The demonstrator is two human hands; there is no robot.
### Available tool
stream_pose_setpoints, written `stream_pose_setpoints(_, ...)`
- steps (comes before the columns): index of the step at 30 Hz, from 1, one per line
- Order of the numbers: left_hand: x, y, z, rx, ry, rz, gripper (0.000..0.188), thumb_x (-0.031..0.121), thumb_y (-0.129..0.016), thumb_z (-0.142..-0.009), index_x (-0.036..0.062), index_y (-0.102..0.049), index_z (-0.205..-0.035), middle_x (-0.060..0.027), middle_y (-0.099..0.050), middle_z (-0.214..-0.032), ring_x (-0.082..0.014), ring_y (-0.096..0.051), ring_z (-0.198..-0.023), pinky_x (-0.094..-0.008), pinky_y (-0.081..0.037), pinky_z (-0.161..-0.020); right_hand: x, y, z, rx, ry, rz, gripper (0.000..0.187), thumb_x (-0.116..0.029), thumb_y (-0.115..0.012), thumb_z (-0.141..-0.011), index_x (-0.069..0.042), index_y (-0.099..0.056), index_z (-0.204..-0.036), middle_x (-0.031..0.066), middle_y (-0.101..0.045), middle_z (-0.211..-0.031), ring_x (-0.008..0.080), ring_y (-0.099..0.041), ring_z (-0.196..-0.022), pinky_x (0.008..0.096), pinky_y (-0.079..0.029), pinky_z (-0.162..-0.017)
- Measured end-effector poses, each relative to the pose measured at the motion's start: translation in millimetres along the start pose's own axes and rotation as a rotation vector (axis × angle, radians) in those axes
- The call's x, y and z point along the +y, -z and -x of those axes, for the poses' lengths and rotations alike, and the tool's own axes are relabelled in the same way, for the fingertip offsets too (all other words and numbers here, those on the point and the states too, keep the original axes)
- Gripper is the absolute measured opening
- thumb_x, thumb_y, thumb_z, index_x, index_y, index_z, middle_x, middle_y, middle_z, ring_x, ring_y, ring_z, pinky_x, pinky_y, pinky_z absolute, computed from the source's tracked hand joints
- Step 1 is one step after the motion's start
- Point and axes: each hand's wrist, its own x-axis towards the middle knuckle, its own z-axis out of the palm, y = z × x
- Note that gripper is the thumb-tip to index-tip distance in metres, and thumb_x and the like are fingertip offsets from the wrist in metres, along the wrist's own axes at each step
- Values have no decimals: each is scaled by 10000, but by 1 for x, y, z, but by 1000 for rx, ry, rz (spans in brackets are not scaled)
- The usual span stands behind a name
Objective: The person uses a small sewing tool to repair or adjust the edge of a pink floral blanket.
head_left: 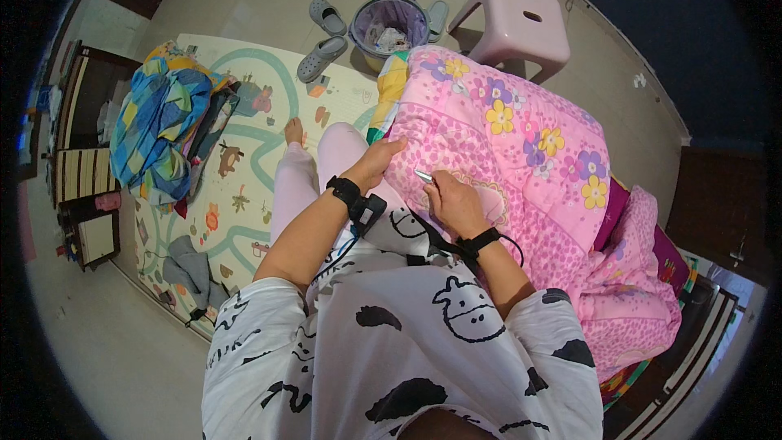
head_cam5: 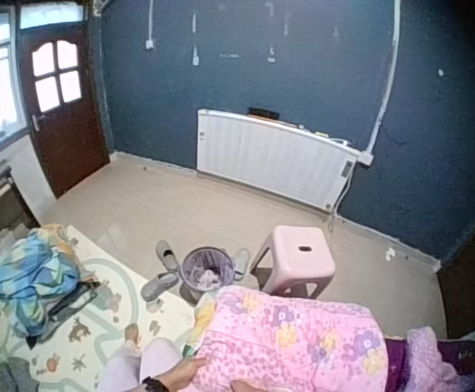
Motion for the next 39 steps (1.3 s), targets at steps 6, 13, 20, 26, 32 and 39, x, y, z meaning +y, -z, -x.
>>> stream_pose_setpoints(6,2,-2,3,7,2,8,332,257,-531,-883,-18,-523,-1069,-93,-610,-1003,-169,-600,-873,-301,-488,-789,-2,-1,-4,4,-43,-32,187,-200,-526,-838,-32,-500,-916,164,-557,-746,332,-569,-673,405,-458,-567)
stream_pose_setpoints(13,3,-3,2,-6,-4,-1,325,260,-537,-879,-18,-534,-1047,-97,-610,-989,-168,-604,-857,-305,-499,-759,6,-9,-17,51,3,-67,207,-202,-535,-835,-36,-510,-956,160,-571,-729,345,-575,-661,420,-454,-575)
stream_pose_setpoints(20,-3,0,-4,27,-10,-18,322,236,-528,-882,-28,-513,-1066,-97,-611,-974,-178,-612,-848,-310,-506,-759,-12,50,-34,254,-201,-440,184,-158,-516,-839,-9,-526,-946,165,-588,-789,304,-601,-695,336,-468,-619)
stream_pose_setpoints(26,3,-7,-5,71,7,-34,338,233,-520,-884,-37,-503,-1087,-107,-606,-1011,-178,-600,-888,-311,-494,-791,82,228,-44,911,-199,-558,172,-211,-472,-918,-71,-568,-938,-62,-438,-638,-1,-341,-499,162,-253,-411)
stream_pose_setpoints(32,6,7,-20,29,50,-82,354,249,-512,-888,-38,-503,-1094,-112,-601,-1025,-177,-598,-890,-313,-489,-784,100,176,2,564,-369,-427,251,-263,-450,-918,-41,-565,-938,-39,-439,-653,44,-369,-538,201,-308,-465)
stream_pose_setpoints(39,12,15,-35,28,74,-244,405,306,-495,-896,-37,-477,-1110,-77,-599,-976,-171,-587,-858,-304,-474,-772,40,-42,49,386,-682,-818,239,-165,-510,-867,1,-505,-1040,44,-530,-813,124,-479,-715,249,-396,-657)
